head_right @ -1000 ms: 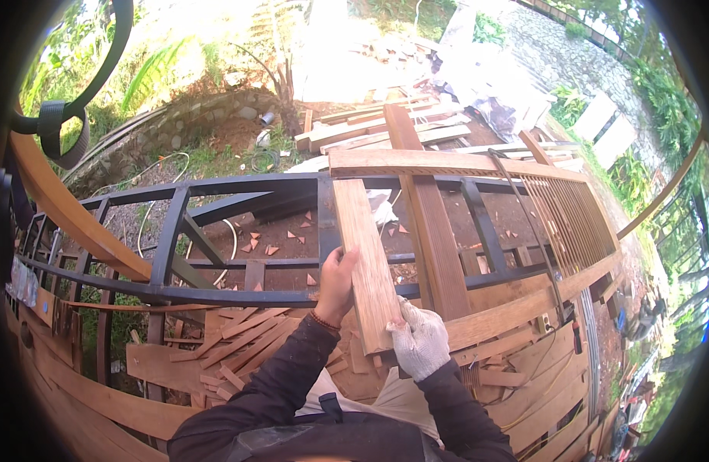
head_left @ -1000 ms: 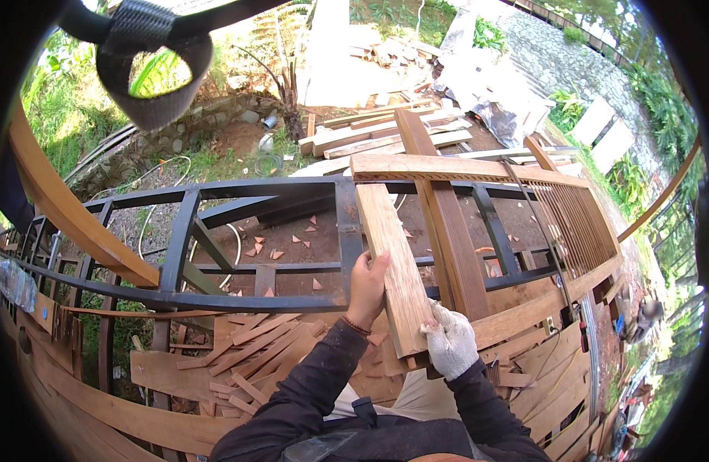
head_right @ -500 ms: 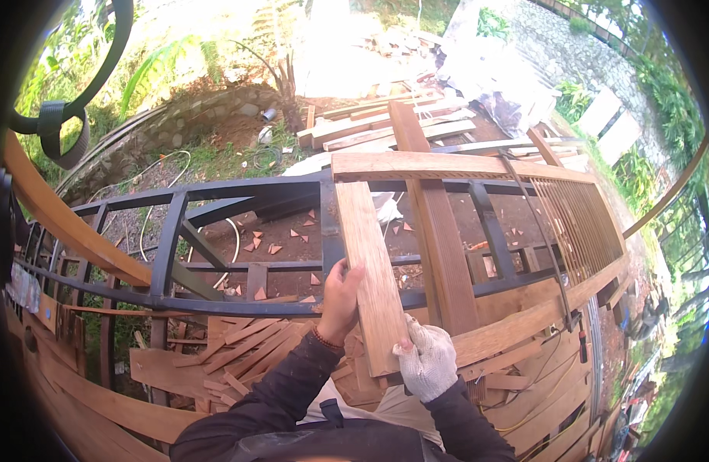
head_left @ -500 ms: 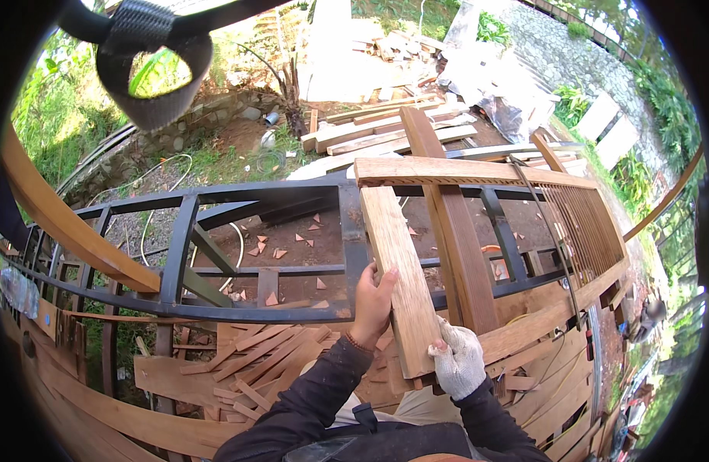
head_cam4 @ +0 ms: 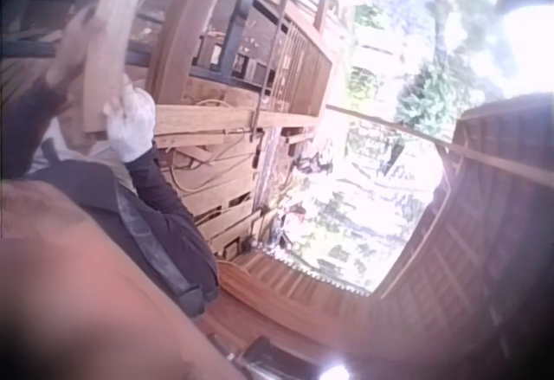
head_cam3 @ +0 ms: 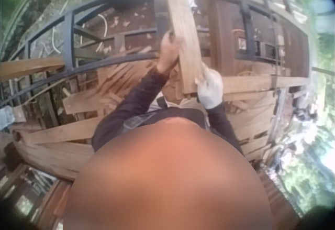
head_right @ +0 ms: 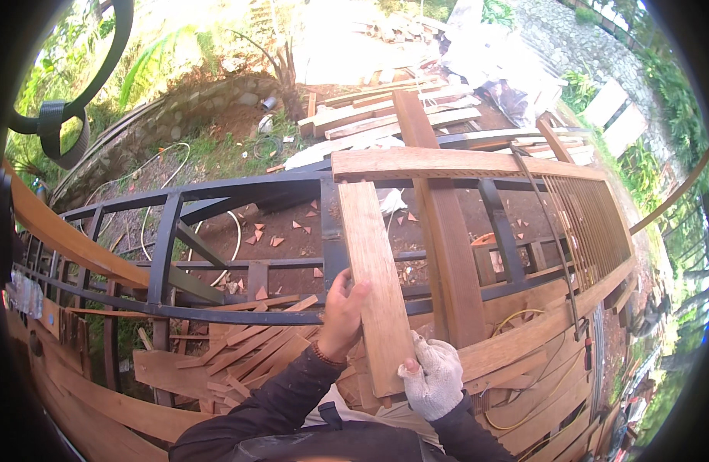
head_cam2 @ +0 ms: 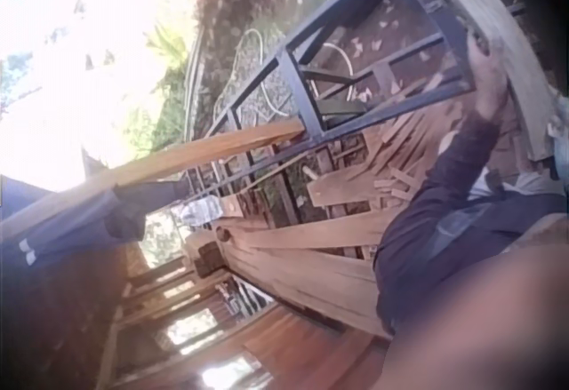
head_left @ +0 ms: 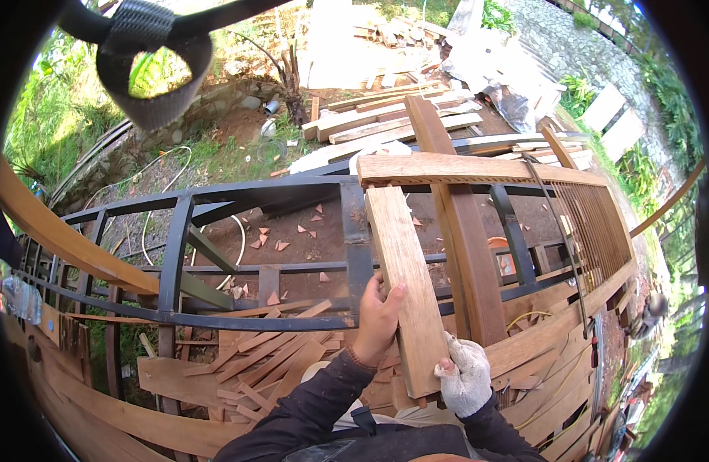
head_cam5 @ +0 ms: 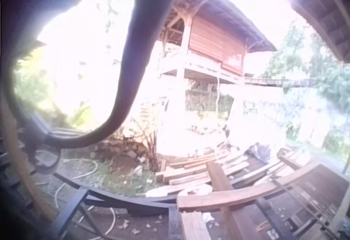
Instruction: The person uses a power drill to fasten a wooden slat onto a metal frame. They then pick up a second wooden piece, align it with the frame, and attempt to fit it into place.
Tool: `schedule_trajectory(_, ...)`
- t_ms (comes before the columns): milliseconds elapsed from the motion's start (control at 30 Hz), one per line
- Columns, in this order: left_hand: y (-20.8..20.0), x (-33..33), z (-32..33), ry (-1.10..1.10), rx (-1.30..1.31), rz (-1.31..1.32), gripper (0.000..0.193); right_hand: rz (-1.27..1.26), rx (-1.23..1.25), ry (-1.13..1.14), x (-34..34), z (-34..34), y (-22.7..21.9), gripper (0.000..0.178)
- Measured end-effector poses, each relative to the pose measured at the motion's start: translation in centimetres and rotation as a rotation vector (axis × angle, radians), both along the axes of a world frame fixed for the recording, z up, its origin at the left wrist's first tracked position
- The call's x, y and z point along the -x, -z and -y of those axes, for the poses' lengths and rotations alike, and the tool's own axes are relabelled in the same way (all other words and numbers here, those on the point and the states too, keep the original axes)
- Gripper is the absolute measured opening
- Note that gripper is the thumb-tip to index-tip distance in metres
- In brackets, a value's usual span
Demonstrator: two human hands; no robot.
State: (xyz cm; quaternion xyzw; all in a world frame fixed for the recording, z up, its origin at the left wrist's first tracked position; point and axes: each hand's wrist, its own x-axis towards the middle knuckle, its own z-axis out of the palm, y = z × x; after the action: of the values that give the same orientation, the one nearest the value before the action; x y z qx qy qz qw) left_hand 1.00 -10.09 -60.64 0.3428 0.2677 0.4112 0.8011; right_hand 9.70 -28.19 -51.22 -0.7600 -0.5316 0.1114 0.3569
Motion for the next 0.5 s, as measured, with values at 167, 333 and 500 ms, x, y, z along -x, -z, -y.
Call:
schedule_trajectory(167,-0.5,0.0,0.2,-0.026,0.020,-0.008,0.046,0.027,-0.010,-0.012,-0.3,0.2,0.7,0.046)
schedule_trajectory(333,-0.6,-0.1,0.0,-0.025,0.008,-0.005,0.045,0.030,-0.016,-0.011,-0.2,0.0,0.2,0.045)
schedule_trajectory(500,-0.4,-0.2,-0.4,-0.038,-0.024,-0.022,0.044,0.030,-0.023,-0.012,-0.3,-0.3,0.1,0.045)
